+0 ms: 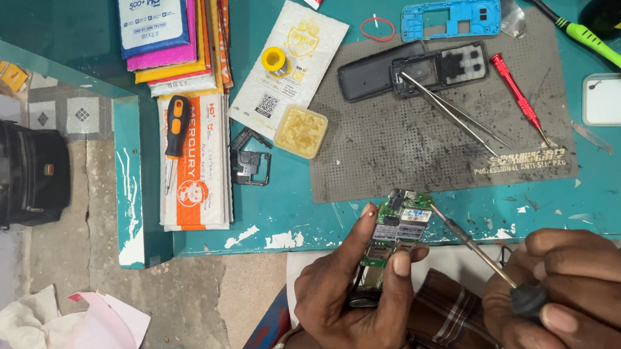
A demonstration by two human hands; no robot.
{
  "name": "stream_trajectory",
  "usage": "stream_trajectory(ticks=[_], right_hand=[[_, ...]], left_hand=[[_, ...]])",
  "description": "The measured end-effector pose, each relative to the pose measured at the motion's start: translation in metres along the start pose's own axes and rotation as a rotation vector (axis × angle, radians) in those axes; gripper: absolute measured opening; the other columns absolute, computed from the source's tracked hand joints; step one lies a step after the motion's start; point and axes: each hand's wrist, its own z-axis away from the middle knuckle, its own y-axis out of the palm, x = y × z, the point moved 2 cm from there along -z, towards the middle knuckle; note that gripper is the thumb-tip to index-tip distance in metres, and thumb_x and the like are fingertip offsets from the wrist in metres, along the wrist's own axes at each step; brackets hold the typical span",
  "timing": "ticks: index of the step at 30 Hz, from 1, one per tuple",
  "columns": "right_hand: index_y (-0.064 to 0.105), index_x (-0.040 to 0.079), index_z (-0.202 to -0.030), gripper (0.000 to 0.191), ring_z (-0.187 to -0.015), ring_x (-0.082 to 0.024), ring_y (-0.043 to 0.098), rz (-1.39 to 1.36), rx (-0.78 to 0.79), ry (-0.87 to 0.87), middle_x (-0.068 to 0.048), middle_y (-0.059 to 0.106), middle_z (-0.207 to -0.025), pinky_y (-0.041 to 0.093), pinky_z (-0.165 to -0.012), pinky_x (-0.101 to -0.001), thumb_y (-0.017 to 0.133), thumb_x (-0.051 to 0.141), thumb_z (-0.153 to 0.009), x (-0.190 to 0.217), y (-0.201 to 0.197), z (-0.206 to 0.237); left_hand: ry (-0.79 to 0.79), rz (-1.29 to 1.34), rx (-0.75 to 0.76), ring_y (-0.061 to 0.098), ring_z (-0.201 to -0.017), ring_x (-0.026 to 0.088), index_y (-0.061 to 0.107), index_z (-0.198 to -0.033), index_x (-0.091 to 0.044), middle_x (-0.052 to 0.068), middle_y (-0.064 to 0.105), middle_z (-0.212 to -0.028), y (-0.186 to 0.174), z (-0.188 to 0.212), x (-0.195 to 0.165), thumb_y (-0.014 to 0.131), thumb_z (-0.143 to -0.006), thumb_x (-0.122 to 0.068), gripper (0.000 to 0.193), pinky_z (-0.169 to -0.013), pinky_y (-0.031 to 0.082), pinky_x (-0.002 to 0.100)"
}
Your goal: The person uses a screwdriver to remove screws from a small green circuit board, then detaches a black component and sets it aside. They pick up a blue phone housing and use tweezers to remove a small piece from inside it. The person continues to handle the circuit board and housing while working at a cluttered repair bench.
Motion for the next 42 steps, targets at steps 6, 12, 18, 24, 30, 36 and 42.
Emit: stream_trajectory(ticks=[6, 12, 18, 24, 30, 36, 42], right_hand=[[0.060, 0.008, -0.107, 0.011, -0.092, -0.015, 0.078, 0.031, -0.004, -0.016, -0.007, 0.075, -0.084, 0.061, -0.091, -0.0423, 0.056, 0.008, -0.097, 0.006, -0.011, -0.010], [0.058, 0.006, -0.107, 0.011, -0.085, -0.020, 0.076, 0.115, -0.090, -0.124, -0.011, 0.072, -0.080, 0.062, -0.084, -0.0424, 0.057, 0.005, -0.096, 0.031, -0.046, -0.082], [0.056, 0.005, -0.106, 0.013, -0.072, -0.013, 0.063, 0.104, -0.342, -0.199, -0.005, 0.061, -0.076, 0.065, -0.072, -0.0385, 0.065, 0.006, -0.097, 0.058, -0.079, -0.185], [0.053, 0.005, -0.102, 0.021, -0.071, -0.015, 0.057, 0.284, -0.992, -0.341, -0.002, 0.055, -0.074, 0.061, -0.058, -0.0300, 0.071, 0.015, -0.094, 0.055, -0.062, -0.213], [0.053, 0.008, -0.102, 0.024, -0.075, -0.014, 0.059, 0.221, -0.885, -0.210, -0.002, 0.056, -0.077, 0.064, -0.062, -0.0307, 0.070, 0.024, -0.098, 0.047, -0.043, -0.165], [0.053, 0.007, -0.103, 0.023, -0.078, -0.016, 0.062, 0.202, -0.869, -0.168, -0.004, 0.059, -0.079, 0.065, -0.064, -0.0339, 0.069, 0.022, -0.098, 0.062, -0.062, -0.197], [0.051, 0.006, -0.104, 0.023, -0.078, -0.017, 0.061, 0.223, -0.827, -0.129, -0.005, 0.059, -0.079, 0.067, -0.066, -0.0354, 0.071, 0.016, -0.096, 0.067, -0.062, -0.197]], left_hand=[[-0.004, 0.007, -0.003, 0.085, -0.094, 0.023, 0.055, -0.143, 0.011, 0.017, 0.081, -0.099, 0.000, 0.000, 0.001, 0.069, -0.100, 0.005, 0.045, -0.083, 0.068, 0.028], [0.016, -0.022, 0.024, 0.085, -0.095, 0.023, 0.054, -0.144, 0.011, 0.017, 0.081, -0.099, 0.001, -0.001, 0.001, 0.069, -0.101, 0.005, 0.046, -0.081, 0.067, 0.027], [0.009, -0.017, 0.025, 0.085, -0.094, 0.023, 0.054, -0.142, 0.012, 0.019, 0.081, -0.098, 0.005, 0.000, 0.000, 0.069, -0.100, 0.007, 0.045, -0.082, 0.068, 0.029], [0.030, -0.006, -0.021, 0.085, -0.093, 0.025, 0.055, -0.140, 0.014, 0.022, 0.080, -0.100, 0.011, 0.003, -0.001, 0.069, -0.099, 0.008, 0.043, -0.081, 0.069, 0.030], [0.038, -0.003, -0.025, 0.084, -0.092, 0.024, 0.054, -0.140, 0.014, 0.022, 0.080, -0.099, 0.013, 0.004, -0.001, 0.069, -0.099, 0.008, 0.043, -0.080, 0.069, 0.029], [0.043, -0.013, -0.025, 0.085, -0.092, 0.024, 0.055, -0.140, 0.014, 0.022, 0.081, -0.098, 0.014, 0.004, -0.001, 0.069, -0.100, 0.008, 0.043, -0.080, 0.069, 0.030], [0.043, -0.011, -0.023, 0.085, -0.093, 0.025, 0.054, -0.140, 0.014, 0.023, 0.080, -0.100, 0.014, 0.003, -0.001, 0.068, -0.100, 0.008, 0.043, -0.080, 0.069, 0.030]])
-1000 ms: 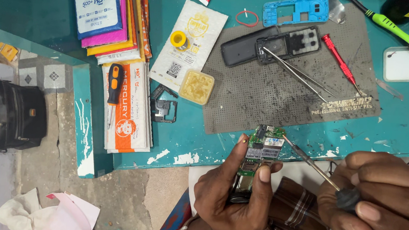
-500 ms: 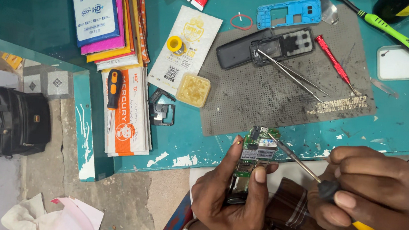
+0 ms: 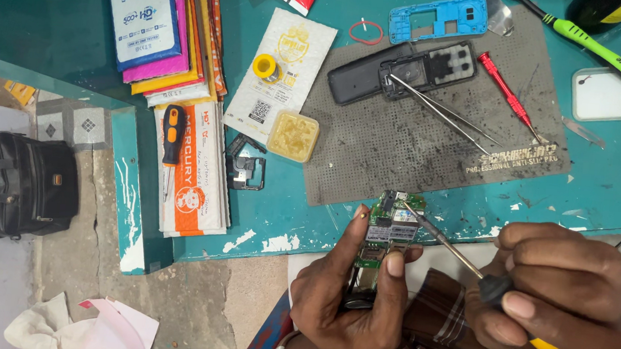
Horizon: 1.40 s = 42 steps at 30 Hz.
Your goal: The person uses a screwdriver to remove screws from a small green circuit board, then detaches a black component and sets it aside. They pick up a blue phone housing and use tweezers to remove a small piece from inside it. The person continues to handle the circuit board and housing while working at a cluttered repair bench.
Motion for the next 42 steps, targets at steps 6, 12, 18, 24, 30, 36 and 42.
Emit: stream_trajectory(ticks=[6, 12, 18, 24, 30, 36, 42], right_hand=[[0.050, 0.007, -0.104, 0.026, -0.079, -0.017, 0.061, -0.002, 0.020, 0.035, -0.005, 0.058, -0.081, 0.067, -0.066, -0.0351, 0.073, 0.016, -0.094, 0.004, 0.000, -0.008], [0.051, 0.006, -0.104, 0.026, -0.079, -0.017, 0.062, -0.006, 0.026, 0.026, -0.006, 0.059, -0.081, 0.068, -0.065, -0.0357, 0.074, 0.014, -0.093, 0.006, -0.001, -0.008], [0.052, 0.006, -0.105, 0.027, -0.082, -0.018, 0.063, -0.009, 0.083, 0.041, -0.007, 0.060, -0.082, 0.069, -0.067, -0.0392, 0.074, 0.017, -0.093, 0.007, -0.004, -0.010], [0.052, 0.007, -0.108, 0.029, -0.084, -0.018, 0.063, -0.033, 0.117, 0.115, -0.007, 0.060, -0.084, 0.066, -0.071, -0.0390, 0.074, 0.019, -0.093, 0.010, -0.007, -0.012], [0.051, 0.009, -0.113, 0.030, -0.087, -0.016, 0.063, -0.049, 0.151, 0.100, -0.004, 0.058, -0.088, 0.064, -0.073, -0.0345, 0.073, 0.017, -0.094, 0.006, -0.012, -0.005], [0.050, 0.008, -0.112, 0.030, -0.086, -0.017, 0.062, -0.042, 0.203, 0.099, -0.003, 0.057, -0.088, 0.065, -0.074, -0.0344, 0.073, 0.017, -0.094, 0.008, -0.015, -0.011], [0.051, 0.007, -0.106, 0.025, -0.081, -0.017, 0.062, -0.014, 0.047, 0.010, -0.004, 0.058, -0.083, 0.064, -0.067, -0.0350, 0.071, 0.019, -0.096, 0.002, 0.000, -0.015]], left_hand=[[-0.003, -0.007, 0.000, 0.085, -0.093, 0.025, 0.055, -0.140, 0.013, 0.023, 0.080, -0.101, 0.000, -0.001, -0.001, 0.069, -0.100, 0.007, 0.043, -0.081, 0.069, 0.030], [-0.009, 0.000, 0.057, 0.084, -0.095, 0.024, 0.053, -0.143, 0.013, 0.022, 0.080, -0.101, -0.004, -0.002, -0.003, 0.068, -0.101, 0.007, 0.045, -0.083, 0.069, 0.030], [-0.006, -0.008, 0.040, 0.085, -0.095, 0.025, 0.053, -0.142, 0.013, 0.022, 0.080, -0.101, -0.003, -0.002, -0.003, 0.068, -0.101, 0.007, 0.044, -0.082, 0.069, 0.030], [-0.007, -0.009, 0.025, 0.085, -0.094, 0.025, 0.054, -0.141, 0.013, 0.023, 0.080, -0.102, -0.002, -0.001, -0.001, 0.068, -0.100, 0.007, 0.043, -0.081, 0.070, 0.030], [-0.017, -0.002, 0.014, 0.085, -0.093, 0.025, 0.054, -0.141, 0.013, 0.021, 0.081, -0.100, -0.001, 0.001, 0.001, 0.069, -0.100, 0.007, 0.044, -0.081, 0.069, 0.030], [-0.031, 0.004, 0.061, 0.084, -0.095, 0.025, 0.051, -0.143, 0.013, 0.022, 0.080, -0.102, -0.003, 0.001, 0.001, 0.067, -0.101, 0.007, 0.045, -0.082, 0.070, 0.030], [-0.040, -0.004, 0.072, 0.084, -0.095, 0.025, 0.051, -0.143, 0.014, 0.022, 0.080, -0.101, -0.003, 0.001, 0.001, 0.067, -0.102, 0.006, 0.045, -0.081, 0.070, 0.030]])
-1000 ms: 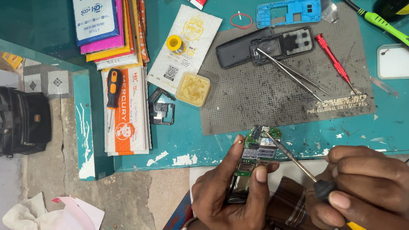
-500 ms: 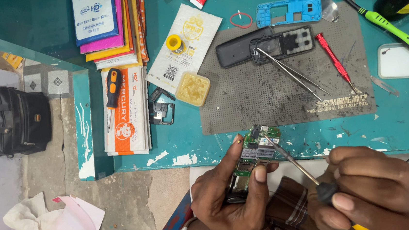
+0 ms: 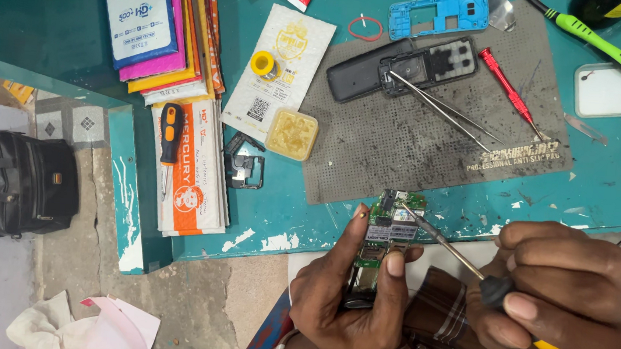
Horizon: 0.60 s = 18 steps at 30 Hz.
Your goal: The person uses a screwdriver to remove screws from a small green circuit board, then detaches a black component and sets it aside. They pick up a blue phone housing and use tweezers to remove a small piece from inside it. The person continues to handle the circuit board and housing while working at a cluttered repair bench.
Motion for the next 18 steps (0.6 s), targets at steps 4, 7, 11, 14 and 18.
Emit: stream_trajectory(ticks=[4, 7, 11, 14, 18], right_hand=[[0.052, 0.006, -0.102, 0.023, -0.078, -0.017, 0.061, -0.009, -0.094, -0.062, -0.005, 0.058, -0.079, 0.067, -0.061, -0.0342, 0.070, 0.021, -0.098, -0.006, 0.005, 0.008], [0.052, 0.006, -0.102, 0.024, -0.078, -0.017, 0.061, -0.014, -0.087, -0.050, -0.005, 0.058, -0.079, 0.067, -0.061, -0.0348, 0.070, 0.021, -0.098, -0.006, 0.004, 0.012], [0.052, 0.007, -0.104, 0.024, -0.081, -0.017, 0.061, -0.008, -0.042, -0.010, -0.005, 0.058, -0.080, 0.068, -0.064, -0.0357, 0.070, 0.021, -0.098, 0.000, 0.001, 0.008], [0.051, 0.007, -0.105, 0.025, -0.083, -0.018, 0.062, -0.002, 0.041, 0.064, -0.005, 0.059, -0.083, 0.067, -0.067, -0.0375, 0.071, 0.020, -0.097, 0.005, -0.002, 0.004], [0.052, 0.007, -0.107, 0.027, -0.084, -0.017, 0.062, -0.017, 0.050, 0.063, -0.005, 0.059, -0.084, 0.068, -0.068, -0.0364, 0.072, 0.022, -0.096, 0.004, -0.004, 0.004]], left_hand=[[0.006, 0.004, -0.005, 0.085, -0.095, 0.025, 0.051, -0.143, 0.014, 0.023, 0.080, -0.102, 0.001, 0.000, 0.001, 0.067, -0.102, 0.006, 0.045, -0.081, 0.069, 0.030], [0.005, -0.002, 0.008, 0.085, -0.096, 0.025, 0.050, -0.144, 0.013, 0.022, 0.080, -0.102, 0.000, 0.000, 0.001, 0.067, -0.102, 0.006, 0.046, -0.081, 0.069, 0.029], [0.001, 0.015, 0.020, 0.084, -0.097, 0.026, 0.050, -0.145, 0.013, 0.022, 0.080, -0.102, -0.001, 0.000, 0.001, 0.067, -0.102, 0.006, 0.047, -0.083, 0.069, 0.030], [0.000, 0.012, 0.028, 0.084, -0.097, 0.026, 0.050, -0.145, 0.013, 0.022, 0.080, -0.102, -0.002, 0.000, 0.001, 0.067, -0.102, 0.006, 0.047, -0.083, 0.069, 0.030], [0.006, 0.009, 0.017, 0.085, -0.097, 0.026, 0.050, -0.145, 0.013, 0.022, 0.080, -0.103, -0.001, 0.000, 0.001, 0.068, -0.102, 0.006, 0.047, -0.083, 0.069, 0.030]])
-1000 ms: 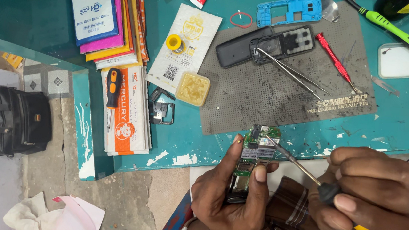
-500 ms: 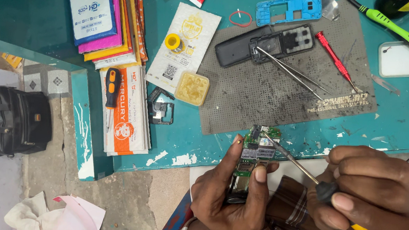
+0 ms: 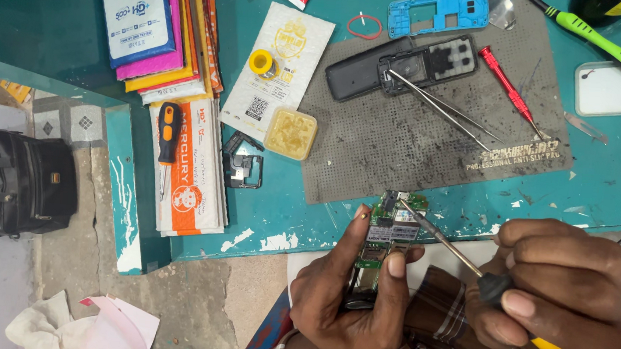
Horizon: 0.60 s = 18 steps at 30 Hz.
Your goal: The person uses a screwdriver to remove screws from a small green circuit board, then detaches a black component and sets it aside. They pick up a blue phone housing and use tweezers to remove a small piece from inside it. The person continues to handle the circuit board and housing while working at a cluttered repair bench.
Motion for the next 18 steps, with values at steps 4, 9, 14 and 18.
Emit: stream_trajectory(ticks=[4, 9, 14, 18], right_hand=[[0.052, 0.007, -0.107, 0.028, -0.082, -0.017, 0.062, 0.004, -0.031, -0.040, -0.004, 0.059, -0.083, 0.067, -0.065, -0.0336, 0.073, 0.022, -0.096, -0.005, 0.003, 0.005], [0.051, 0.007, -0.106, 0.029, -0.079, -0.017, 0.061, -0.004, -0.068, -0.059, -0.005, 0.059, -0.081, 0.067, -0.063, -0.0338, 0.073, 0.021, -0.096, -0.007, 0.006, 0.009], [0.051, 0.007, -0.103, 0.029, -0.076, -0.016, 0.061, -0.018, -0.079, -0.069, -0.005, 0.059, -0.080, 0.065, -0.063, -0.0347, 0.075, 0.018, -0.093, -0.008, 0.006, 0.006], [0.054, 0.009, -0.098, 0.019, -0.073, -0.015, 0.059, -0.081, -0.361, -0.084, -0.001, 0.056, -0.078, 0.060, -0.059, -0.0297, 0.067, 0.023, -0.099, -0.014, 0.016, 0.020]], left_hand=[[0.005, 0.008, 0.014, 0.084, -0.099, 0.026, 0.050, -0.146, 0.012, 0.022, 0.080, -0.105, 0.000, 0.000, 0.000, 0.067, -0.102, 0.006, 0.047, -0.080, 0.069, 0.028], [0.010, 0.001, 0.013, 0.084, -0.099, 0.025, 0.050, -0.146, 0.011, 0.021, 0.080, -0.105, 0.000, 0.000, 0.001, 0.067, -0.103, 0.006, 0.047, -0.080, 0.069, 0.028], [0.012, 0.003, 0.008, 0.084, -0.098, 0.025, 0.050, -0.145, 0.012, 0.021, 0.080, -0.104, 0.000, 0.000, 0.000, 0.067, -0.102, 0.006, 0.047, -0.084, 0.069, 0.030], [-0.008, 0.007, -0.027, 0.085, -0.096, 0.025, 0.052, -0.144, 0.012, 0.022, 0.080, -0.104, 0.002, 0.002, 0.000, 0.067, -0.101, 0.007, 0.046, -0.083, 0.069, 0.030]])
